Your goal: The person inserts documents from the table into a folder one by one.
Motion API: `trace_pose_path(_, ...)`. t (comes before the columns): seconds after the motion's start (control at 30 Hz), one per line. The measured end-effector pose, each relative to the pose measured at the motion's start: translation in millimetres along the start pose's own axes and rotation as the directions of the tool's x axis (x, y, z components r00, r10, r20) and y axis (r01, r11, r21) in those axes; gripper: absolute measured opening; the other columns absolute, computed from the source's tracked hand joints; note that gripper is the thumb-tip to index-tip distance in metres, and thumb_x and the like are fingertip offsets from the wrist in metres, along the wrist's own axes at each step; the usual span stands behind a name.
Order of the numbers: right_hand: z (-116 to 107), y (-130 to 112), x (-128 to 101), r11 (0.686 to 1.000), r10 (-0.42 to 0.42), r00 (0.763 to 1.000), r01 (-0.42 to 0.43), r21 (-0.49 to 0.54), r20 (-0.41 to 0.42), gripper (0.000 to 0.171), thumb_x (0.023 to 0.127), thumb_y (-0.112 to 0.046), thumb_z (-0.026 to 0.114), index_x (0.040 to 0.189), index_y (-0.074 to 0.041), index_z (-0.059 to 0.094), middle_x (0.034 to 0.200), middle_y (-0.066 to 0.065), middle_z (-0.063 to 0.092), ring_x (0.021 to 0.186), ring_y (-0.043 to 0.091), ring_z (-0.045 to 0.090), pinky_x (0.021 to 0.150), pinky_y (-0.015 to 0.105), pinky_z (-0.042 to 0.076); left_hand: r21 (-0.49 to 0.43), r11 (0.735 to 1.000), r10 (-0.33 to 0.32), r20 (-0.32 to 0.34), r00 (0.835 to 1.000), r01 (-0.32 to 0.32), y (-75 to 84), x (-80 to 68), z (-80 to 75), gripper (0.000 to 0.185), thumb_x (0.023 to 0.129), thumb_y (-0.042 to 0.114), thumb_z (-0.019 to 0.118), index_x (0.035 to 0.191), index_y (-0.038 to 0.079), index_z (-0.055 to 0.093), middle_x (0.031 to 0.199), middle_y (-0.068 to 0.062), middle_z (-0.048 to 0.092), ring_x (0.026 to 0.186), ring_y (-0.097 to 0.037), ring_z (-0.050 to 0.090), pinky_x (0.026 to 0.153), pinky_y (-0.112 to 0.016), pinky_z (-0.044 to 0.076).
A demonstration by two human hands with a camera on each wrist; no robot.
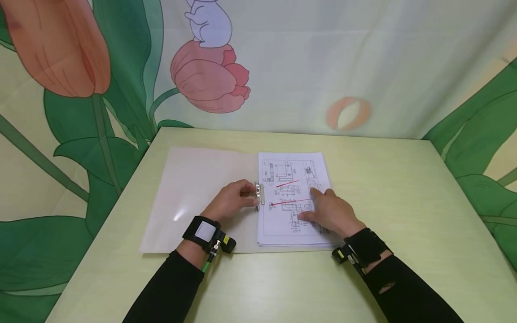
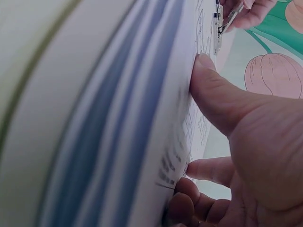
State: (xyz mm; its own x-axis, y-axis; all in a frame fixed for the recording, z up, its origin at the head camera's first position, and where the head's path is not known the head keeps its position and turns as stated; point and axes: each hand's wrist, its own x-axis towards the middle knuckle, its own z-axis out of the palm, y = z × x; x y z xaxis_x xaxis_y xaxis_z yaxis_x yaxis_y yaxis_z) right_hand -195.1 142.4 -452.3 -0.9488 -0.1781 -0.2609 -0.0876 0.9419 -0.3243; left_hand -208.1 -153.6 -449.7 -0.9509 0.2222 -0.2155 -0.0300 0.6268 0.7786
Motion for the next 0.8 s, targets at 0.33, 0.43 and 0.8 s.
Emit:
trace_pose_path(0.33, -1, 4, 1, 1.000, -0.010, 1.000, 0.011, 0.007, -0.013, 0.101, 0.086, -0.051, 0.085, 0.161, -0.001, 0.039, 0.112, 0.025, 0.058, 0.071, 0.025, 0.057, 0.055, 0.033, 0.040, 0.226, 0.973, -0.044, -0.029, 0.999, 0.050, 5.0, 10.6, 12.7, 0.070, 0.084, 0.024, 0.091, 0.140, 0.006, 0.054, 0.123, -0.015, 0.060, 0.106, -0.029, 0.058, 0.094, -0.042, 0.050)
trace_pose_path(0.43, -4, 2, 0, 1.000, -0.004, 1.000, 0.004, 0.008, -0.013, 0.101, 0.086, -0.051, 0.085, 0.161, -0.002, 0.039, 0.113, 0.025, 0.058, 0.071, 0.025, 0.058, 0.055, 0.033, 0.040, 0.235, 0.971, -0.041, -0.024, 0.999, 0.045, 6.6, 11.5, 11.3, 0.068, 0.084, 0.024, 0.091, 0.139, 0.006, 0.054, 0.123, -0.014, 0.060, 0.106, -0.030, 0.058, 0.094, -0.042, 0.050)
trace_pose_path(0.8, -7, 9, -3, 0.999, 0.046, 0.999, -0.046, 0.010, 0.006, 0.101, 0.087, -0.051, 0.084, 0.162, -0.003, 0.038, 0.116, 0.026, 0.057, 0.075, 0.027, 0.059, 0.057, 0.035, 0.042, 0.142, 0.990, 0.019, 0.054, 0.998, -0.026, 2.9, 20.1, 11.1, 0.057, 0.089, 0.022, 0.087, 0.136, 0.005, 0.059, 0.119, -0.009, 0.060, 0.109, -0.026, 0.056, 0.099, -0.041, 0.048)
